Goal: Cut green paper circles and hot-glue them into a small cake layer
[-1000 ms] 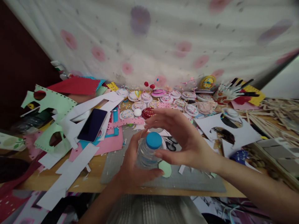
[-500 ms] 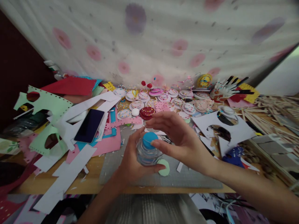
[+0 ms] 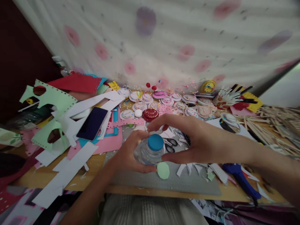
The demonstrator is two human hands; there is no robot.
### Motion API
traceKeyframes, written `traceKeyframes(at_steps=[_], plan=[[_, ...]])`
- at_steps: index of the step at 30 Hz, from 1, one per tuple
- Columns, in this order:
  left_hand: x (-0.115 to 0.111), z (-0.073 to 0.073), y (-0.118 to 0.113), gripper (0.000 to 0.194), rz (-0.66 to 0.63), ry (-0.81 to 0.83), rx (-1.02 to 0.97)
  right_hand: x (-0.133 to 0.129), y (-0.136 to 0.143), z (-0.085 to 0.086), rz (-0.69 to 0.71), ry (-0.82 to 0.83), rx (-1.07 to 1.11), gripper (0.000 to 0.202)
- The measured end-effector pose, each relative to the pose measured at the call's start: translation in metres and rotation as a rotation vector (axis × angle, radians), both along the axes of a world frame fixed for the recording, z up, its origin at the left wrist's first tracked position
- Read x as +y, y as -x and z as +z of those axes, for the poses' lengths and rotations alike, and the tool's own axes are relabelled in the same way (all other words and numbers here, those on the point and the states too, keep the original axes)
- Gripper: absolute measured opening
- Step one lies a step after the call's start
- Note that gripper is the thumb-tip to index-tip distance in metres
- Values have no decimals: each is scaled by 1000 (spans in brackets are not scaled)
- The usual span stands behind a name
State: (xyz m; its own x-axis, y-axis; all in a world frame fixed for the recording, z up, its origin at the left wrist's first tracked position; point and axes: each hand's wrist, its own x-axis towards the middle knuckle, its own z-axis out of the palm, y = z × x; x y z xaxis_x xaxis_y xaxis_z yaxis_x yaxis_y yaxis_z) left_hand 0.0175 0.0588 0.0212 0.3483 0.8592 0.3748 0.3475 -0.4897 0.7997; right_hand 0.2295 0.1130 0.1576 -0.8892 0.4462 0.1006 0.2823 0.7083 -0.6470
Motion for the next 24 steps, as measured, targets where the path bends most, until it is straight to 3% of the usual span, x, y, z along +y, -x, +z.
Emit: traceKeyframes(at_steps=[4,12,24], plan=[[2,-9,1,79,-16,7,-55,5,10,7,166,1,-162,46],[9,-14,-4,84,-130,28,-235,11,24,15,259,-5,-254,39],[15,-18,-9,57,-212,135,-300,8,40,12,325,-20,-336,32]])
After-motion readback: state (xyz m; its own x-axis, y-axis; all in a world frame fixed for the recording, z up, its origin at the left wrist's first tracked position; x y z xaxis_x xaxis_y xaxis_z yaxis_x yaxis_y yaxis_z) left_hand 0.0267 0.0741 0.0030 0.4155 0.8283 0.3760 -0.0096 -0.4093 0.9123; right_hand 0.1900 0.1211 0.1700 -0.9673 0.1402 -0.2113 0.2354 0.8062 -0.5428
